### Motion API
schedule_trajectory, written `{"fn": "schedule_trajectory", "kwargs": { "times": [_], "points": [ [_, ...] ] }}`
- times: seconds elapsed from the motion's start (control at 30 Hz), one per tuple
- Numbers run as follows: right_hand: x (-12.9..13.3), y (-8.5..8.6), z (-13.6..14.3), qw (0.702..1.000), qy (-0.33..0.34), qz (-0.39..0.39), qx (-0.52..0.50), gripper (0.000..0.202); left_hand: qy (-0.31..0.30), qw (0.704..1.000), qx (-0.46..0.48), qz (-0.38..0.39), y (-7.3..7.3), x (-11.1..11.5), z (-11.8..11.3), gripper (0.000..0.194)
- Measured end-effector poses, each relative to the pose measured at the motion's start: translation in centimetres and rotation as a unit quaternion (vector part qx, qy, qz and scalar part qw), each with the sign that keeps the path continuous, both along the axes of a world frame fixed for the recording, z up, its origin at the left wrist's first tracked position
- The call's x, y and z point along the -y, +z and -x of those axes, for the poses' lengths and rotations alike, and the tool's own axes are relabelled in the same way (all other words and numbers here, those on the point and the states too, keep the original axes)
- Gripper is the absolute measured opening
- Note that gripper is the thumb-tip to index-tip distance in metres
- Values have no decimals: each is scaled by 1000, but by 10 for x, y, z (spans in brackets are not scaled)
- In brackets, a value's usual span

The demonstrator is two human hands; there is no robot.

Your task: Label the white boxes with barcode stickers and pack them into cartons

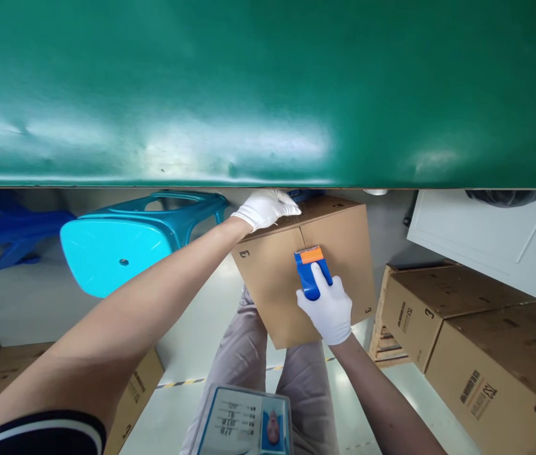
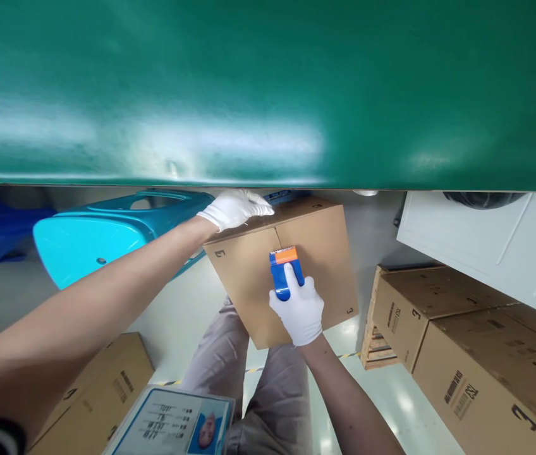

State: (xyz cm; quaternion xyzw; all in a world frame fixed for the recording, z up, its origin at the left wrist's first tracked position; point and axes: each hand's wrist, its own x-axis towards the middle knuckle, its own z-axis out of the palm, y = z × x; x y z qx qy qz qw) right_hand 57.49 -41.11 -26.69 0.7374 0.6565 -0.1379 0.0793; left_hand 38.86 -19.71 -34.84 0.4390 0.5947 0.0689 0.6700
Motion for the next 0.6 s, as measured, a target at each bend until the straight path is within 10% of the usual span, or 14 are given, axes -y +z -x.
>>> {"fn": "schedule_trajectory", "kwargs": {
  "times": [0.33, 0.6],
  "points": [
    [-13, -11, 5, 999, -10, 33, 18, 60, -94, 995, -8, 37, -39, -5, -4, 25],
    [-13, -12, 4, 999, -12, 33, 13, 60, -133, 991, -26, 12, -36, 6, -13, 35]
  ]
}}
